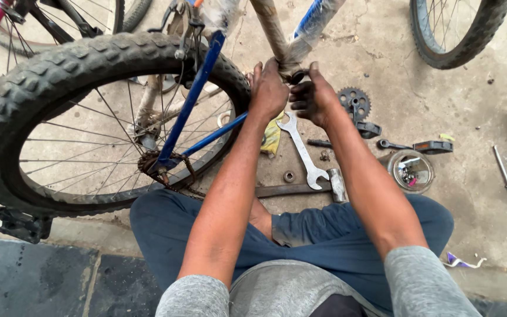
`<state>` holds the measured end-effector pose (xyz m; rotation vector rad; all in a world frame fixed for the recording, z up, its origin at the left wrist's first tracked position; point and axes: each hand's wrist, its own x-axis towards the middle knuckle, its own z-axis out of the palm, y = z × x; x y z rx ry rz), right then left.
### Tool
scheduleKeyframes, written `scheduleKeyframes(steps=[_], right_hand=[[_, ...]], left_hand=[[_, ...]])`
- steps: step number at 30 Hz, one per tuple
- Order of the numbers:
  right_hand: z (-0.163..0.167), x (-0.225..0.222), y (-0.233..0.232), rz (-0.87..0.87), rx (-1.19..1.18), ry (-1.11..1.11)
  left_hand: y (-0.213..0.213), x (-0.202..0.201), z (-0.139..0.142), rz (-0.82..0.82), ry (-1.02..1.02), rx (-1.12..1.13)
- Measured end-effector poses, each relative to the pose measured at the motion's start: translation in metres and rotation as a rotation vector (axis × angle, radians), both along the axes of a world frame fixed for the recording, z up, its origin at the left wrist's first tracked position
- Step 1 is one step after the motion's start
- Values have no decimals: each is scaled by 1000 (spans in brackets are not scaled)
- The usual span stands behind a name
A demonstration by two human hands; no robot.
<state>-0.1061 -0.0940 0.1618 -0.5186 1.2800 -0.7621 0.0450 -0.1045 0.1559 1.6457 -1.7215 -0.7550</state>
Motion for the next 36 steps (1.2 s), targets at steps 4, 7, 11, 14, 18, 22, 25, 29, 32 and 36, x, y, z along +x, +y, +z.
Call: scheduleKeyframes(steps=[4,7,11,14,18,22,25,29,32,36], right_hand=[[1,9,-3,34,-81,-286],[3,12,-2,-12,-43,-256],[6,14,0,-28,-127,-214],[9,15,2,-44,-162,-172],[10,13,1,-17,-37,-348],[4,11,-3,-41,-102,-372],[2,12,-4,-8,-313,-179],[4,10,0,137,-945,894],[13,10,9,197,-1214,1316],[21,16,16,109,-772,775]], left_hand=[[5,0,2,8,3,40],[8,2,4,-2,37,-12],[7,2,2,5,42,-27],[6,3,-1,-1,38,-34],[5,3,-1,-4,47,-9],[6,3,-1,11,88,-71],[6,4,0,7,91,-79],[6,5,-1,-3,68,-71],[5,4,-1,14,73,-60],[4,3,0,10,66,-75]])
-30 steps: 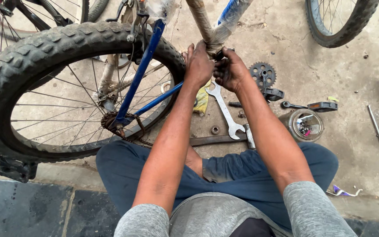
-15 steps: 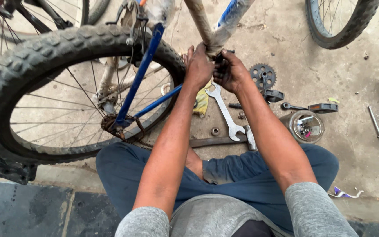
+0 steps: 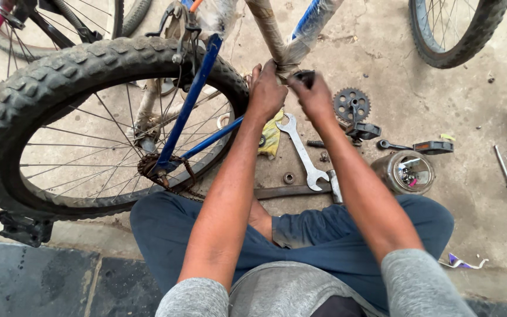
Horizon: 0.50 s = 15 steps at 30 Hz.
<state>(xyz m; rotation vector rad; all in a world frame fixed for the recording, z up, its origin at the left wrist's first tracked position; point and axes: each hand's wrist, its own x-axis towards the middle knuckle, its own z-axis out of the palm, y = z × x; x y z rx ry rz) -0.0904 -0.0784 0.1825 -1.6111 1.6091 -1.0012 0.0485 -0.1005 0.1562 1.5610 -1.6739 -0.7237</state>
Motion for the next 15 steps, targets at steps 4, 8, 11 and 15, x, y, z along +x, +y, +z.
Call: scheduleKeyframes(steps=[4,8,11,15], right_hand=[[-8,4,-6,-25,878,-1129],[-17,3,-17,8,889,-1355],[-17,2,-19,-3,835,-1256],[-14,-6,-20,52,723,-1048]], left_hand=[[1,-1,1,6,-19,-28],[3,0,3,8,17,18],[5,1,5,2,20,23],[3,1,4,13,25,47]])
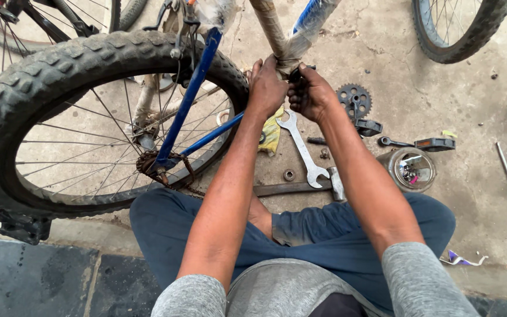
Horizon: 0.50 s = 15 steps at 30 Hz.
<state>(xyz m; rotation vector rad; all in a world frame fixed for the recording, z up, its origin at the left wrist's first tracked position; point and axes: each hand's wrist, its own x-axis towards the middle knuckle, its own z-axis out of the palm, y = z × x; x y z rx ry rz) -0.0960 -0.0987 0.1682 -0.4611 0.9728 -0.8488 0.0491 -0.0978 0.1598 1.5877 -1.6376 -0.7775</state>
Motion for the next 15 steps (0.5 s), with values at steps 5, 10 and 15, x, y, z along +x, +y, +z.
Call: scheduleKeyframes(steps=[5,10,15], right_hand=[[-11,-18,6,263,-213,479],[-91,-23,80,690,-533,1627],[-142,-26,123,303,-518,1633]], left_hand=[[-3,-5,-12,11,-120,-64],[6,-20,-18,159,-354,-196],[16,-27,0,186,-342,-21]])
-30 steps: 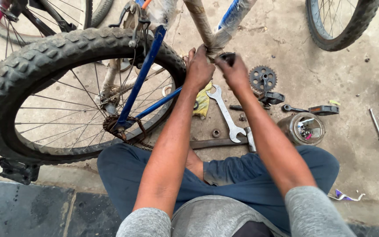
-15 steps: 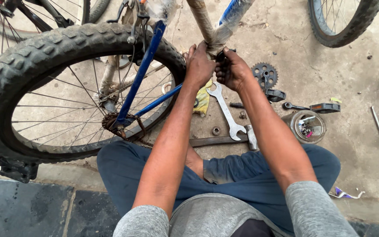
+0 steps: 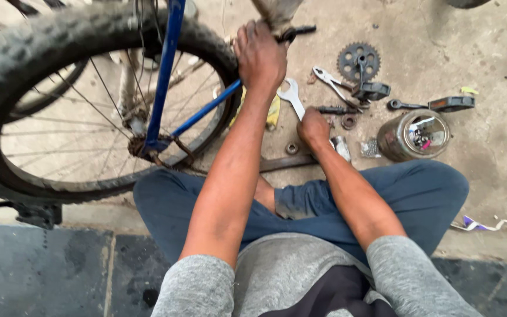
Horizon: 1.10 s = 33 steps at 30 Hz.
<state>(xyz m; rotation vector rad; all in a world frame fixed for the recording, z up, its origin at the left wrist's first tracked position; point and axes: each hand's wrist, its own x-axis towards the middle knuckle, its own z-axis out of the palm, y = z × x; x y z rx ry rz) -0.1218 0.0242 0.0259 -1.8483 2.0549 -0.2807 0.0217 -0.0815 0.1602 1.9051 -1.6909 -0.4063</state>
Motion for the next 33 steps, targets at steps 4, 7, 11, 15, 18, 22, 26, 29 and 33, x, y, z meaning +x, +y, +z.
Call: scheduleKeyframes(steps=[4,7,11,15,18,22,26,29,33], right_hand=[[15,-24,-15,-228,16,-510],[37,-30,-29,-163,67,-1334],[51,-10,-42,-98,118,-1515],[44,33,-43,-162,183,-1807],[32,62,-40,-219,247,-2082],[27,63,-47,-271,324,-2079],[36,14,-78,-232,270,-1565],[44,-35,-104,-26,291,-1175],[58,-60,-125,76,273,-886]], left_hand=[[0,8,19,-101,-160,6],[-1,13,27,-148,-72,189],[1,10,28,-131,-56,190],[2,7,22,-116,-111,103],[2,7,17,-106,-122,70],[1,6,16,-84,-133,94],[0,2,23,-59,-156,164],[3,0,28,-54,-168,152],[5,0,33,-59,-169,122]])
